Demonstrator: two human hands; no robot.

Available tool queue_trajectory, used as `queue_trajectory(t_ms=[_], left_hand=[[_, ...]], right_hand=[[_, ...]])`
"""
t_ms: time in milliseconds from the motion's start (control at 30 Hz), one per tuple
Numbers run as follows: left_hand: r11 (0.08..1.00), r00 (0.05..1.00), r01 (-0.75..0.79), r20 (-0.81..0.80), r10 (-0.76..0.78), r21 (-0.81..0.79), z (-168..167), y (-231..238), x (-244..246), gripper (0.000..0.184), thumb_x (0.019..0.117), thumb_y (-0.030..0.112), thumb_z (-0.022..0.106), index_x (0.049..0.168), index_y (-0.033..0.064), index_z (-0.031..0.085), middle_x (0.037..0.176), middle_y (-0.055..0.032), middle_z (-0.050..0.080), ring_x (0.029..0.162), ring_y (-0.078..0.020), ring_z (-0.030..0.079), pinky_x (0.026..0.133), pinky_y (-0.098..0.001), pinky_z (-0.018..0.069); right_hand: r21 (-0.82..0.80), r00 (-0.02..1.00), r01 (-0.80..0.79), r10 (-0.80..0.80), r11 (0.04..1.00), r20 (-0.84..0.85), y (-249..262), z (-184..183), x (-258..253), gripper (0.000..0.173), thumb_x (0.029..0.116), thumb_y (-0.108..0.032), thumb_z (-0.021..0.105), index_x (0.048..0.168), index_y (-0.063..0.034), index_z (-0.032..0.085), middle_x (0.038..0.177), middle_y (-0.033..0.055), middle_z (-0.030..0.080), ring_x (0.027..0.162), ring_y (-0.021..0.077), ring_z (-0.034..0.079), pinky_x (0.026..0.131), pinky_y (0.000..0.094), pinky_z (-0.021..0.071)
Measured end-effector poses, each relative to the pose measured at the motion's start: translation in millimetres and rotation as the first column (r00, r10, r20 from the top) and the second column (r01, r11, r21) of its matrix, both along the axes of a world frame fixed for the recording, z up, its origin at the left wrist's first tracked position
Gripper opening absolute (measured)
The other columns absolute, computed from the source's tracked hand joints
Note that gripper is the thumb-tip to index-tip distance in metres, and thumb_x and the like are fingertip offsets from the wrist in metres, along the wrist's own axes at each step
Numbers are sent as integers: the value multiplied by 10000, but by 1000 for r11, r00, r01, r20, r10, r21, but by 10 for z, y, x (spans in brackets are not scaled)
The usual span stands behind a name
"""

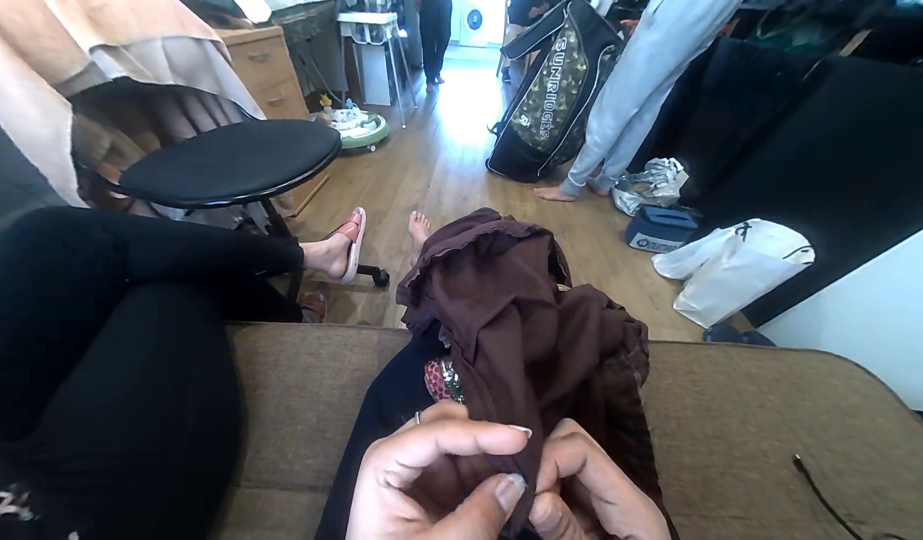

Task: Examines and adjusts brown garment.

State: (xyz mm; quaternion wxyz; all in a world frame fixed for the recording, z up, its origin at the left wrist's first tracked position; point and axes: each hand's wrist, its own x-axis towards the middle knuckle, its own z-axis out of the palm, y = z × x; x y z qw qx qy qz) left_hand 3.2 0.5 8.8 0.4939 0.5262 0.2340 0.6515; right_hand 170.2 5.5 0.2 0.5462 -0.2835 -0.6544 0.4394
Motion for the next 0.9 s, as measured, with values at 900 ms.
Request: queue_trajectory(t_ms=[900], left_hand=[[969, 947, -27, -303, 103, 244, 19, 33, -159, 309, 922, 37, 733, 1226, 94, 737, 1090, -3, 703, 951, -12, 667, 818, -162, 577]], right_hand=[[-4, 999, -25, 25, 1000, -38, 2, -54, 13, 210, 1027, -242, 630, 946, -48, 634, 935, -20, 578, 836, -61, 564, 715, 90, 494]])
